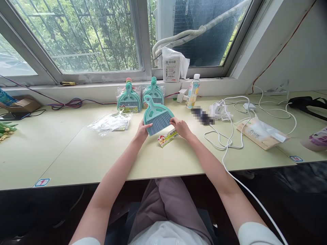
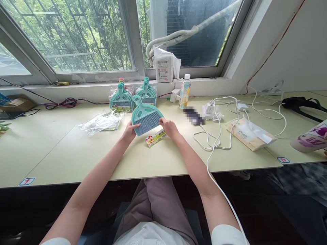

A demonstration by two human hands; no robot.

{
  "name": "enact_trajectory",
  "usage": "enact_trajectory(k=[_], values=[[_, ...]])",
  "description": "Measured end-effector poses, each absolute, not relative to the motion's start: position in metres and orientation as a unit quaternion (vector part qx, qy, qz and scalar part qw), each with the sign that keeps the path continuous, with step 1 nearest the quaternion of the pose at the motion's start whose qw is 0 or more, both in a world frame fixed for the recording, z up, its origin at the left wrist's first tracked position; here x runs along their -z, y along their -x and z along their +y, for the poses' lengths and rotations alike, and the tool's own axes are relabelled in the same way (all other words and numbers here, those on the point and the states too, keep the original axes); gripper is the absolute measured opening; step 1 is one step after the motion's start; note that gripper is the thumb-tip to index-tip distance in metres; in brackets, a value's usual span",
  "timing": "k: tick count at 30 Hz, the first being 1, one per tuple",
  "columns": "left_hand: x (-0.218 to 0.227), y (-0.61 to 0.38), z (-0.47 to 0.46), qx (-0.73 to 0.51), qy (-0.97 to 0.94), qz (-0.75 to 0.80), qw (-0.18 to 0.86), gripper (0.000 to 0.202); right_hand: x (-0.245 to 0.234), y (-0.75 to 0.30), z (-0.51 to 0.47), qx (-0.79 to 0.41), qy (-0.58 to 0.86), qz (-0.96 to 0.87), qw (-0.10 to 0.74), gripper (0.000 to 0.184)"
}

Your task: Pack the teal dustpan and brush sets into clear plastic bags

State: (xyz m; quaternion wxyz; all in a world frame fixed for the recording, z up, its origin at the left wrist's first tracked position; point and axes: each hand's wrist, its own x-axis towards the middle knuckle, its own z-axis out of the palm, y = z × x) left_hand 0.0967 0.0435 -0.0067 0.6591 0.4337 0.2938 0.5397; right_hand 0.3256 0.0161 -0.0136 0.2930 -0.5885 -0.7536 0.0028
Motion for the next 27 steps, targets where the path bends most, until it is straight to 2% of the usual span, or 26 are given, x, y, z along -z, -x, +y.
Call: enact_trajectory(k=[4, 8, 12, 20, 24, 27], values=[[0.006, -0.088, 0.054, -0.583, -0.392, 0.310, 0.640, 0.051, 0.012, -0.320, 0.012, -0.015, 0.592, -0.773, 0.227, 0.015], [0.005, -0.078, 0.062, -0.606, -0.365, 0.322, 0.629, 0.050, -0.002, -0.332, 0.004, -0.133, 0.569, -0.775, 0.241, 0.016], [0.005, -0.072, 0.065, -0.601, -0.370, 0.328, 0.628, 0.053, -0.010, -0.365, -0.008, -0.213, 0.599, -0.737, 0.229, 0.042], [0.010, -0.076, 0.070, -0.607, -0.343, 0.325, 0.639, 0.048, 0.001, -0.401, -0.048, -0.139, 0.689, -0.703, 0.107, 0.040], [0.010, -0.077, 0.070, -0.602, -0.341, 0.324, 0.645, 0.046, -0.003, -0.355, -0.082, -0.042, 0.665, -0.745, 0.036, 0.038], [0.011, -0.076, 0.071, -0.608, -0.338, 0.326, 0.641, 0.047, -0.002, -0.305, -0.117, 0.009, 0.591, -0.806, 0.004, 0.040]])
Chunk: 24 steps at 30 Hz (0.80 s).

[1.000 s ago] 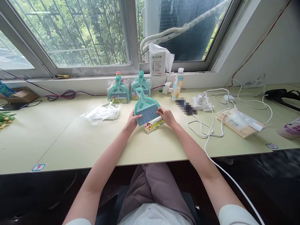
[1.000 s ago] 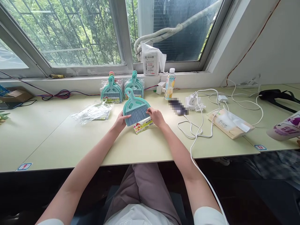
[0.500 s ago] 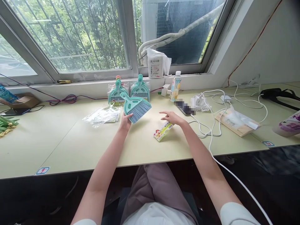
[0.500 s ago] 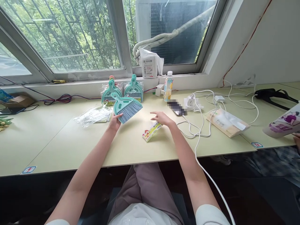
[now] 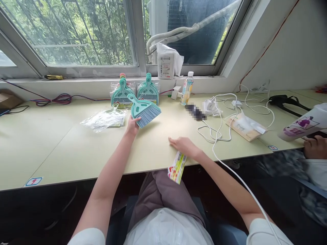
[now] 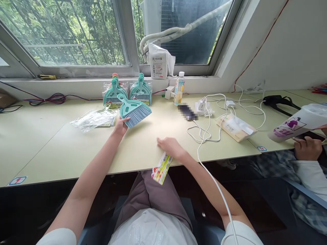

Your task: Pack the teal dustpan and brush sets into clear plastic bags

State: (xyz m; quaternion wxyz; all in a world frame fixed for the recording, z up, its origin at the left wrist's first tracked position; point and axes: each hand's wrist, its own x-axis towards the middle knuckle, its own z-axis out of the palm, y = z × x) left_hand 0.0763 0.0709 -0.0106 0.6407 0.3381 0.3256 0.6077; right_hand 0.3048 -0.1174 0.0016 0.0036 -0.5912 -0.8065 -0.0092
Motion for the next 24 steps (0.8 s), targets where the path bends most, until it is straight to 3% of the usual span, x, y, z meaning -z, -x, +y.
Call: enact_trajectory(k=[8, 15, 24], values=[[0.017, -0.074, 0.073, -0.618, -0.334, 0.312, 0.640, 0.059, 0.007, -0.224, -0.185, 0.020, 0.524, -0.851, 0.000, 0.072], [0.018, -0.073, 0.074, -0.616, -0.310, 0.337, 0.641, 0.064, 0.042, -0.233, -0.202, 0.024, 0.492, -0.863, 0.114, 0.037], [0.018, -0.075, 0.074, -0.606, -0.308, 0.341, 0.649, 0.064, 0.063, -0.246, -0.207, -0.057, 0.513, -0.818, 0.255, 0.037]])
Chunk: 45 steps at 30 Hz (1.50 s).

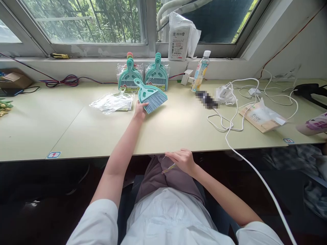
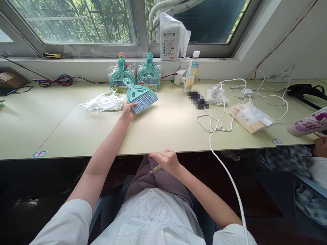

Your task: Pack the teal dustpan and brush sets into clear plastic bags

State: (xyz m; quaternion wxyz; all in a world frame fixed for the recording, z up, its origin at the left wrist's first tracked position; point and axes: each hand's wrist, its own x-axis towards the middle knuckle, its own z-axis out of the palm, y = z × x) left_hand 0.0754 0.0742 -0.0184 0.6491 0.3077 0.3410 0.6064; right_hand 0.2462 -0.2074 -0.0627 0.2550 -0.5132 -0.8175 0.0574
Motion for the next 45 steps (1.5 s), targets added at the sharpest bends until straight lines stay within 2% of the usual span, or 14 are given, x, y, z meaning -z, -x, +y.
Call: enact_trajectory(k=[6, 14, 20, 24, 31, 37, 45], values=[[0.020, -0.078, 0.074, -0.601, -0.305, 0.341, 0.656, 0.056, 0.050, -0.259, -0.221, -0.154, 0.498, -0.784, 0.336, 0.034], [0.021, -0.082, 0.076, -0.592, -0.300, 0.344, 0.664, 0.055, 0.061, -0.297, -0.241, -0.260, 0.535, -0.756, 0.275, 0.036], [0.022, -0.083, 0.073, -0.583, -0.321, 0.342, 0.663, 0.052, 0.079, -0.313, -0.246, -0.362, 0.598, -0.639, 0.321, 0.032], [0.022, -0.085, 0.073, -0.581, -0.326, 0.346, 0.661, 0.050, 0.099, -0.303, -0.244, -0.434, 0.579, -0.608, 0.328, 0.030], [0.024, -0.084, 0.075, -0.578, -0.328, 0.356, 0.656, 0.049, 0.122, -0.288, -0.242, -0.442, 0.582, -0.587, 0.350, 0.028], [0.025, -0.085, 0.075, -0.566, -0.342, 0.347, 0.665, 0.053, 0.126, -0.299, -0.241, -0.435, 0.583, -0.568, 0.385, 0.022], [0.026, -0.085, 0.076, -0.565, -0.349, 0.350, 0.660, 0.059, 0.129, -0.305, -0.244, -0.425, 0.587, -0.571, 0.386, 0.021]])
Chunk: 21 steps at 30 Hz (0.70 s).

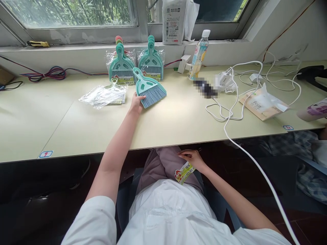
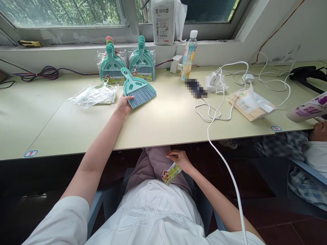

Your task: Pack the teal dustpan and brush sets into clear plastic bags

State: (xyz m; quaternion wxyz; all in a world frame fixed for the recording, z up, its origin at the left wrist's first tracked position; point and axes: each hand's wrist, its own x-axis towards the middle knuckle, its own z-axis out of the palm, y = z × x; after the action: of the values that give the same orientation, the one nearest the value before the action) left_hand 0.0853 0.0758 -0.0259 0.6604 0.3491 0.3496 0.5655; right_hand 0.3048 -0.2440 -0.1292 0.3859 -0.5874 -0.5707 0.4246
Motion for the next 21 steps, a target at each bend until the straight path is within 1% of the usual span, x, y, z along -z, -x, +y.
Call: enact_trajectory(k=[11, 17, 21], values=[[0.0282, -0.0851, 0.0773, -0.559, -0.351, 0.357, 0.661, 0.065, 0.1280, -0.3075, -0.2418, -0.416, 0.591, -0.574, 0.385, 0.020], [0.0276, -0.0852, 0.0767, -0.562, -0.351, 0.358, 0.658, 0.061, 0.1274, -0.3100, -0.2397, -0.421, 0.589, -0.565, 0.395, 0.022], [0.0264, -0.0855, 0.0755, -0.560, -0.347, 0.362, 0.660, 0.058, 0.1275, -0.3132, -0.2399, -0.419, 0.599, -0.563, 0.386, 0.024]])
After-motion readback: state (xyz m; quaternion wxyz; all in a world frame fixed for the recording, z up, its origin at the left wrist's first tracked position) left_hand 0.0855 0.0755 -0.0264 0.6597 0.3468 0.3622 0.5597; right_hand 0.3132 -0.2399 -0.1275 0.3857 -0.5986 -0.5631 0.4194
